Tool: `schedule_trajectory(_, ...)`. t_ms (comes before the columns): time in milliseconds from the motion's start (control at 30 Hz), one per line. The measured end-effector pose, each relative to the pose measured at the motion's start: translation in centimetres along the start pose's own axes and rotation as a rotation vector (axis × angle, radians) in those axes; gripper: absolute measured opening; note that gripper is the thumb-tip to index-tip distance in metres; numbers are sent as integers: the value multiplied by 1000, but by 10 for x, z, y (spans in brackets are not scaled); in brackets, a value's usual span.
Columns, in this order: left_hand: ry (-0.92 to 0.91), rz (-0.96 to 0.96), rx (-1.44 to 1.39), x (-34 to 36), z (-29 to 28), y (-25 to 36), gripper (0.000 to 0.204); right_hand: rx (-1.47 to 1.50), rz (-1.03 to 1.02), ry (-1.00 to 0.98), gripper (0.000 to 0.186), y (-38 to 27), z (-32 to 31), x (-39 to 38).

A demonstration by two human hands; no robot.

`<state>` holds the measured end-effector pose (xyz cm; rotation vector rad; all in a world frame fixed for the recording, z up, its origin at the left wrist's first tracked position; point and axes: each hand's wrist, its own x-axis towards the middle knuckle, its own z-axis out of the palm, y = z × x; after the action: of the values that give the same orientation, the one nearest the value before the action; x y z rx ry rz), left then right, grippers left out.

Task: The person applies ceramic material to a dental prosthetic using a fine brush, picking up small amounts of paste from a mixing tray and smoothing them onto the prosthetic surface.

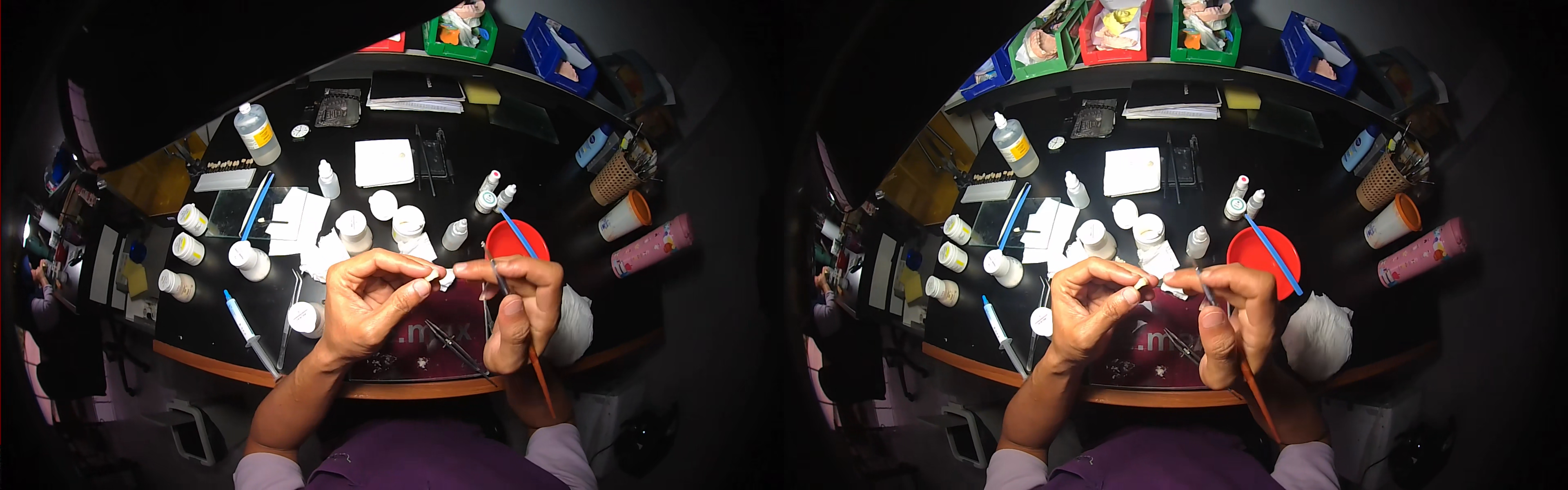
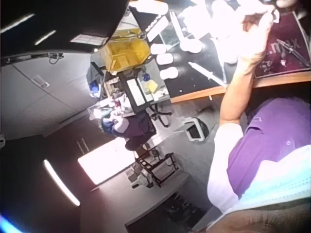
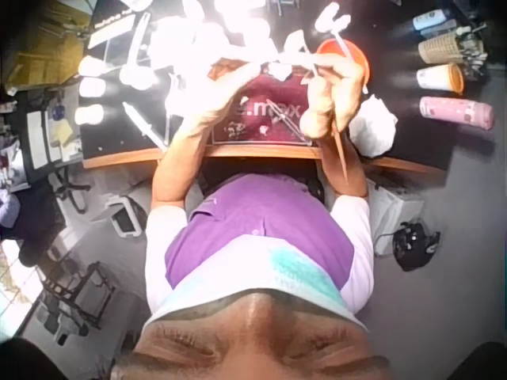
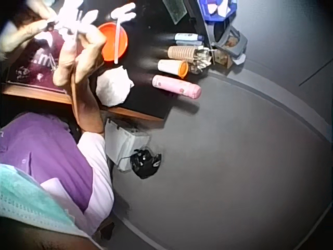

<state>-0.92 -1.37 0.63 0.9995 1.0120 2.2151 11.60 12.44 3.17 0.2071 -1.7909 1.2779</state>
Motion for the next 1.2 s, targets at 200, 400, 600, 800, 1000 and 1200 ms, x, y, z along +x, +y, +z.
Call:
schedule_trajectory(200,-10,-4,12,-2,2,2,13,-157,-166,-69,18,-7,-1,9)
schedule_trajectory(400,-20,-20,-14,-3,3,2,14,21,-113,-67,24,0,6,1)
schedule_trajectory(600,-48,7,11,-3,4,2,15,34,-132,-72,26,2,5,-2)
schedule_trajectory(800,-36,-12,-2,-4,3,2,15,-1,-157,-73,31,0,6,0)
schedule_trajectory(1000,-37,-34,-65,-3,2,0,14,-121,-190,-118,30,-4,-1,-1)
schedule_trajectory(1200,-57,-8,9,-3,2,0,14,-83,-199,-109,23,1,5,-4)
